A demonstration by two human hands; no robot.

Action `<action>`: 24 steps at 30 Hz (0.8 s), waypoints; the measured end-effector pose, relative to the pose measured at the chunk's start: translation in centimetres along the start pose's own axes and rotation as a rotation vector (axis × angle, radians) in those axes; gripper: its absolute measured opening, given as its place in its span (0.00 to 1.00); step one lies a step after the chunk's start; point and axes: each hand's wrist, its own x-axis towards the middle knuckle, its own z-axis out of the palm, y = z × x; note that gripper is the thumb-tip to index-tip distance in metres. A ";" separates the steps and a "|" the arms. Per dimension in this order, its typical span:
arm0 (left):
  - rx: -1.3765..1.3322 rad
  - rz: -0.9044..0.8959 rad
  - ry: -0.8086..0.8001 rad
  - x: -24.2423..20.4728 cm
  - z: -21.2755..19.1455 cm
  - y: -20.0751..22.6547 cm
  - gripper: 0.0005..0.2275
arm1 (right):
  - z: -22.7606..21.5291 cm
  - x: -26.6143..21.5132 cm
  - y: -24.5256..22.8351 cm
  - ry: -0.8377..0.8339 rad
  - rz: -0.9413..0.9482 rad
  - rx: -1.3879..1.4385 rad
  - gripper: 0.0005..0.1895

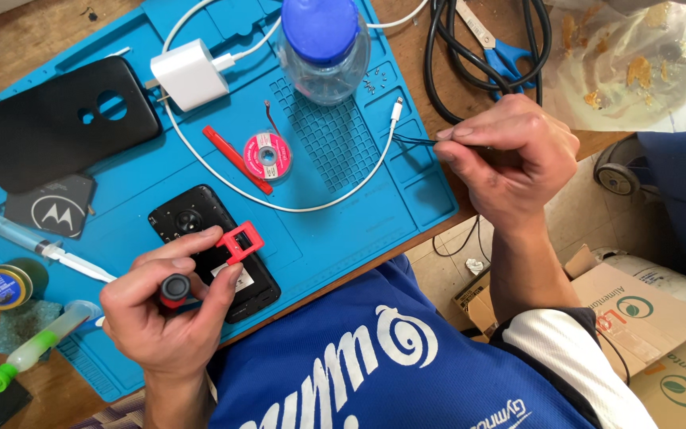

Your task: The person uses a soldering iron and tweezers to work on the internal components of a disassembled smartphone placed on a blue mat. The person repeatedly applies the soldering iron to small areas while holding wires or components with tweezers.

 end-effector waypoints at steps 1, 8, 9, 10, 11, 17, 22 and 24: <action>0.001 -0.001 0.001 -0.1 0.0 -0.1 0.17 | 0.0 -0.1 0.1 -0.001 0.000 0.001 0.10; -0.003 -0.004 -0.001 -0.1 0.0 0.0 0.17 | -0.3 -0.6 0.3 0.036 -0.021 0.023 0.11; -0.005 0.011 0.002 -0.1 0.0 0.0 0.18 | -0.4 -0.7 0.3 0.046 -0.008 0.038 0.11; -0.004 0.009 0.004 0.0 0.0 0.2 0.18 | -0.4 -0.6 0.3 0.043 -0.007 0.040 0.11; 0.001 0.038 -0.020 0.2 0.0 0.4 0.17 | -0.4 -0.5 0.4 0.041 -0.019 0.064 0.11; 0.029 0.040 -0.070 0.5 -0.1 0.9 0.15 | -0.5 -0.4 -0.2 0.088 0.031 0.140 0.11; 0.026 0.245 -0.131 1.0 -0.1 0.9 0.17 | 1.8 0.1 -1.6 0.115 0.168 0.396 0.14; 0.087 0.323 -0.208 1.3 0.0 1.3 0.16 | 2.8 0.4 -1.6 0.092 0.316 0.711 0.13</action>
